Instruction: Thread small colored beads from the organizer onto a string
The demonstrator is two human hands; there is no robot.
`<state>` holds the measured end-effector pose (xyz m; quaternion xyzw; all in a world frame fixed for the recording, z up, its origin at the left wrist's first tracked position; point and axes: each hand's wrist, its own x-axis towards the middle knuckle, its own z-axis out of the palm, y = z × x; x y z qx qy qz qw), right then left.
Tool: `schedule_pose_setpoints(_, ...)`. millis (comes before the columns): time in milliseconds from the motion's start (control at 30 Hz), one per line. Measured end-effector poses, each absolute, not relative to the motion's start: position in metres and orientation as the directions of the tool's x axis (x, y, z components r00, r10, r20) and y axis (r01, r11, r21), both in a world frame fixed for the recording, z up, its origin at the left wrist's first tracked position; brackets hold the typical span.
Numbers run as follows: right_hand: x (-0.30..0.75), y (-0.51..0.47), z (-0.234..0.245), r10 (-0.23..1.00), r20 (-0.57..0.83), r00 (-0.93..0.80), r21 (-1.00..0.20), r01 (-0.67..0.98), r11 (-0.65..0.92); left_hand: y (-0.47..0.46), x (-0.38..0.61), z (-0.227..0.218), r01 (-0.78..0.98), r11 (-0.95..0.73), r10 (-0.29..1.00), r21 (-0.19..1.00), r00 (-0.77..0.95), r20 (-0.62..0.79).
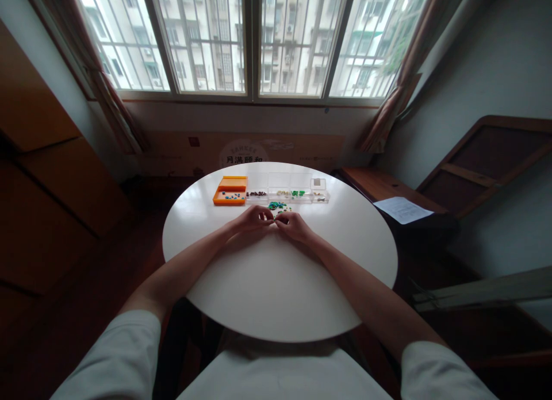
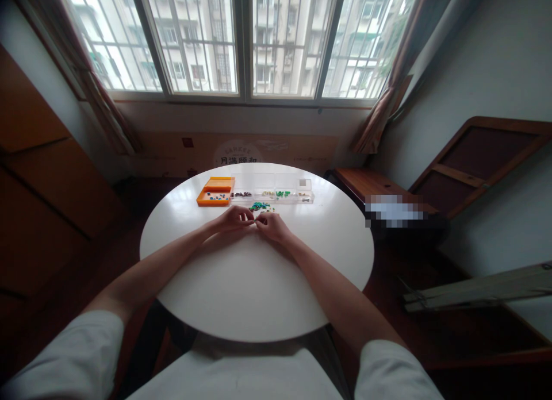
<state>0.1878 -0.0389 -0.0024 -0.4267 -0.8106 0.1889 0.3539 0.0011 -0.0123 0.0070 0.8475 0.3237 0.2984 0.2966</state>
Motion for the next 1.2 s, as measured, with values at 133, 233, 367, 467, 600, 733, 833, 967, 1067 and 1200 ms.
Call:
schedule_pose_setpoints(133, 0.1878, -0.0390, -0.0024, 0.824, 0.410, -0.392, -0.609, 0.555, 0.567, -0.0108, 0.0003, 0.0052, 0.371, -0.629, 0.723, 0.683, 0.602, 0.338)
schedule_pose_setpoints(233, 0.1877, -0.0387, -0.0026, 0.818, 0.414, -0.399, -0.602, 0.554, 0.575, -0.0099, -0.0001, 0.0050, 0.368, -0.629, 0.721, 0.685, 0.605, 0.338)
schedule_pose_setpoints(367, 0.1875, -0.0384, -0.0028, 0.814, 0.419, -0.402, -0.598, 0.552, 0.581, -0.0092, -0.0003, 0.0050, 0.368, -0.636, 0.713, 0.679, 0.616, 0.334)
schedule_pose_setpoints(467, 0.1874, -0.0384, -0.0029, 0.812, 0.421, -0.404, -0.597, 0.551, 0.583, -0.0087, -0.0004, 0.0036, 0.369, -0.638, 0.713, 0.676, 0.615, 0.337)
schedule_pose_setpoints(600, 0.1878, -0.0385, -0.0030, 0.812, 0.417, -0.407, -0.602, 0.545, 0.583, -0.0085, -0.0004, 0.0014, 0.374, -0.636, 0.715, 0.675, 0.614, 0.334)
schedule_pose_setpoints(733, 0.1881, -0.0389, -0.0024, 0.817, 0.405, -0.411, -0.617, 0.536, 0.576, -0.0101, 0.0001, 0.0030, 0.373, -0.628, 0.719, 0.683, 0.614, 0.325)
schedule_pose_setpoints(833, 0.1882, -0.0392, -0.0018, 0.815, 0.409, -0.411, -0.611, 0.540, 0.579, -0.0117, 0.0005, 0.0063, 0.372, -0.624, 0.719, 0.687, 0.616, 0.321)
schedule_pose_setpoints(967, 0.1882, -0.0391, -0.0021, 0.819, 0.408, -0.404, -0.610, 0.546, 0.574, -0.0125, 0.0007, 0.0096, 0.384, -0.616, 0.724, 0.688, 0.619, 0.303)
schedule_pose_setpoints(1067, 0.1881, -0.0391, -0.0019, 0.824, 0.404, -0.396, -0.607, 0.558, 0.566, -0.0127, 0.0007, 0.0101, 0.385, -0.611, 0.725, 0.692, 0.624, 0.293)
schedule_pose_setpoints(1200, 0.1877, -0.0398, 0.0002, 0.825, 0.414, -0.384, -0.600, 0.567, 0.565, -0.0125, 0.0008, 0.0092, 0.382, -0.616, 0.722, 0.689, 0.624, 0.299)
